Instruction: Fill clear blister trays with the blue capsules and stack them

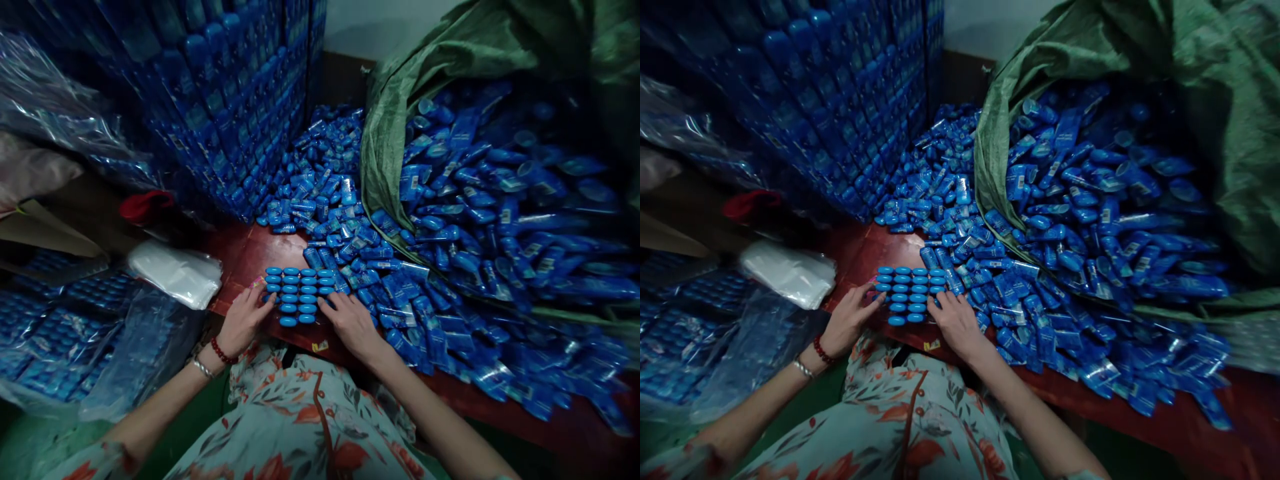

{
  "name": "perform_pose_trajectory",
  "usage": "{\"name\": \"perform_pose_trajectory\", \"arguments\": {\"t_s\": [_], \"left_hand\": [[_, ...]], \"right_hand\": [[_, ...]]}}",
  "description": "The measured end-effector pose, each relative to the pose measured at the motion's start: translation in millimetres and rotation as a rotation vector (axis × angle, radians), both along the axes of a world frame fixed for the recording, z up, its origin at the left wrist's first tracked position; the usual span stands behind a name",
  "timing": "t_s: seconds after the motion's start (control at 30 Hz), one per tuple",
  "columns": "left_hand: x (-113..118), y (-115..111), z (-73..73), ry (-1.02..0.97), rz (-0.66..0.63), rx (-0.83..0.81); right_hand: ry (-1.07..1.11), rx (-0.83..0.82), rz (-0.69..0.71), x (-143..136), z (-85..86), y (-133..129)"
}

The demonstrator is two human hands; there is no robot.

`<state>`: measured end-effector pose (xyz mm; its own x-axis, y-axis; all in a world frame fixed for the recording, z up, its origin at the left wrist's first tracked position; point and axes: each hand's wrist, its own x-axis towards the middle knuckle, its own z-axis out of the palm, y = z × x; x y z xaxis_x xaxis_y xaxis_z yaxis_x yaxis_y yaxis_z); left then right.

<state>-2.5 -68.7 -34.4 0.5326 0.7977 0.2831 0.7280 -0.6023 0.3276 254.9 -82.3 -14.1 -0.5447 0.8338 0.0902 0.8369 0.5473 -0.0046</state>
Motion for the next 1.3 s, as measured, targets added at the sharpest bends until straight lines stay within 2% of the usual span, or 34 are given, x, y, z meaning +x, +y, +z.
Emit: {"name": "perform_pose_trajectory", "arguments": {"t_s": [0.07,0.13,0.23,0.3,0.37,0.4,0.47,0.53,0.6,0.7,0.87,1.03,1.2,1.3], "left_hand": [[-1,0,0.3,-0.106,0.079,0.012],[0,10,4.5,-0.269,0.167,-0.044],[9,49,17.8,-0.409,0.262,-0.202],[24,86,27.1,-0.245,0.191,-0.343],[44,124,32.5,0.115,0.076,-0.516],[56,140,33.2,0.179,0.058,-0.549],[81,163,30.2,0.287,0.048,-0.591],[101,175,23.4,0.338,0.051,-0.589],[114,178,16.0,0.376,0.043,-0.58],[118,176,8.8,0.393,0.019,-0.575],[105,172,5.6,0.32,-0.017,-0.586],[90,182,3.6,0.233,-0.02,-0.644],[57,183,11.3,0.104,0.057,-0.592],[21,157,25.6,-0.057,0.166,-0.467]], "right_hand": [[0.074,0.084,-0.053,1,-7.8,-6],[0.198,0.13,-0.14,6,-10.5,-7],[0.297,0.065,-0.342,17,-2.8,7],[0.187,-0.076,-0.437,23,6.3,24],[0.003,-0.218,-0.47,24,13.5,39],[-0.074,-0.256,-0.478,23,15.3,45],[-0.165,-0.259,-0.513,17,14.5,50],[-0.187,-0.218,-0.556,9,9.2,49],[-0.173,-0.185,-0.585,3,2.2,45],[-0.133,-0.151,-0.608,-1,-6.7,38],[-0.119,-0.115,-0.658,3,-13.3,31],[-0.11,-0.103,-0.638,8,-13.5,25],[-0.057,-0.097,-0.618,13,-18.7,22],[0.161,-0.047,-0.593,20,-23.1,20]]}}
